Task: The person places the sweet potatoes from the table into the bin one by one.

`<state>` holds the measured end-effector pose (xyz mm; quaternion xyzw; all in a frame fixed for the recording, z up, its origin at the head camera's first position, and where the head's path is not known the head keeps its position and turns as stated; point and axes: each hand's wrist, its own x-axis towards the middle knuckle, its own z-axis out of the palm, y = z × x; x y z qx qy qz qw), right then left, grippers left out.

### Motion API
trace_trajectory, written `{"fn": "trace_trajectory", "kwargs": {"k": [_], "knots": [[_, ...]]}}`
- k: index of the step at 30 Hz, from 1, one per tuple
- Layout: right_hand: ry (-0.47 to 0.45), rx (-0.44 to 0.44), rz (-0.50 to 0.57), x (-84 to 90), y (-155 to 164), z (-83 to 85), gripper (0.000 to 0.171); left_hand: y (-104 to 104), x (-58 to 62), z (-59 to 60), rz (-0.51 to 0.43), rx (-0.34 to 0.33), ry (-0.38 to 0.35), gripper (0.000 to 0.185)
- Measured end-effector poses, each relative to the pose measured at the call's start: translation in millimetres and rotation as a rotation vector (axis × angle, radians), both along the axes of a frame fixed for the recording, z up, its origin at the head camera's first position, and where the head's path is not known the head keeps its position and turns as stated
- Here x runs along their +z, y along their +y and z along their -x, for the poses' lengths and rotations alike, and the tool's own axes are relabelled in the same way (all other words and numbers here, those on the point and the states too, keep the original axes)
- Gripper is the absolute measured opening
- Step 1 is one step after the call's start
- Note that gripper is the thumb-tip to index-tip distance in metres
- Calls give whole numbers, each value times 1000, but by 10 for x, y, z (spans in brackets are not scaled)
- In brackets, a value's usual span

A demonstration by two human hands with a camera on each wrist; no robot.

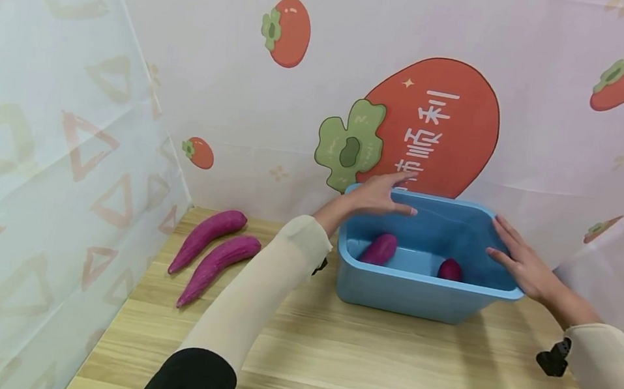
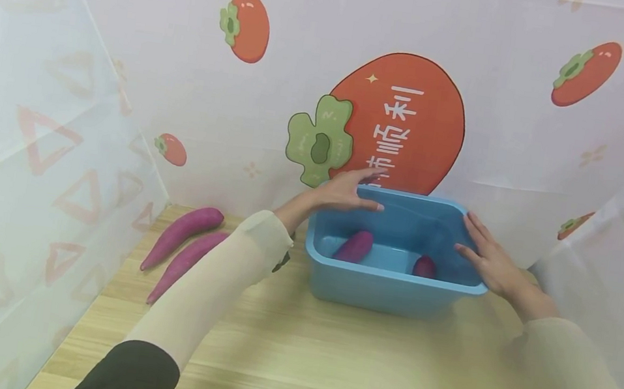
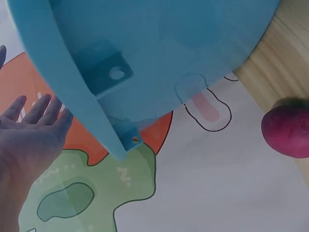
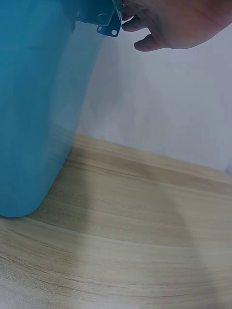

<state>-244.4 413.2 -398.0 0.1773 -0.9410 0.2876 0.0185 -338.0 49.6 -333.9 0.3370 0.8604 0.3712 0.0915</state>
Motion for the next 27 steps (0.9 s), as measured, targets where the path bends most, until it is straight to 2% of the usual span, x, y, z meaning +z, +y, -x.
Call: {"fn": "trace_trajectory", "kwargs": {"k": [22, 27], "knots": [[-19, -3, 5, 13, -9, -11, 72, -281, -5, 16, -9, -33, -13, 93], [-18, -3, 4, 15, -9, -8, 73, -365, 34, 5, -6, -16, -30, 93]]}}
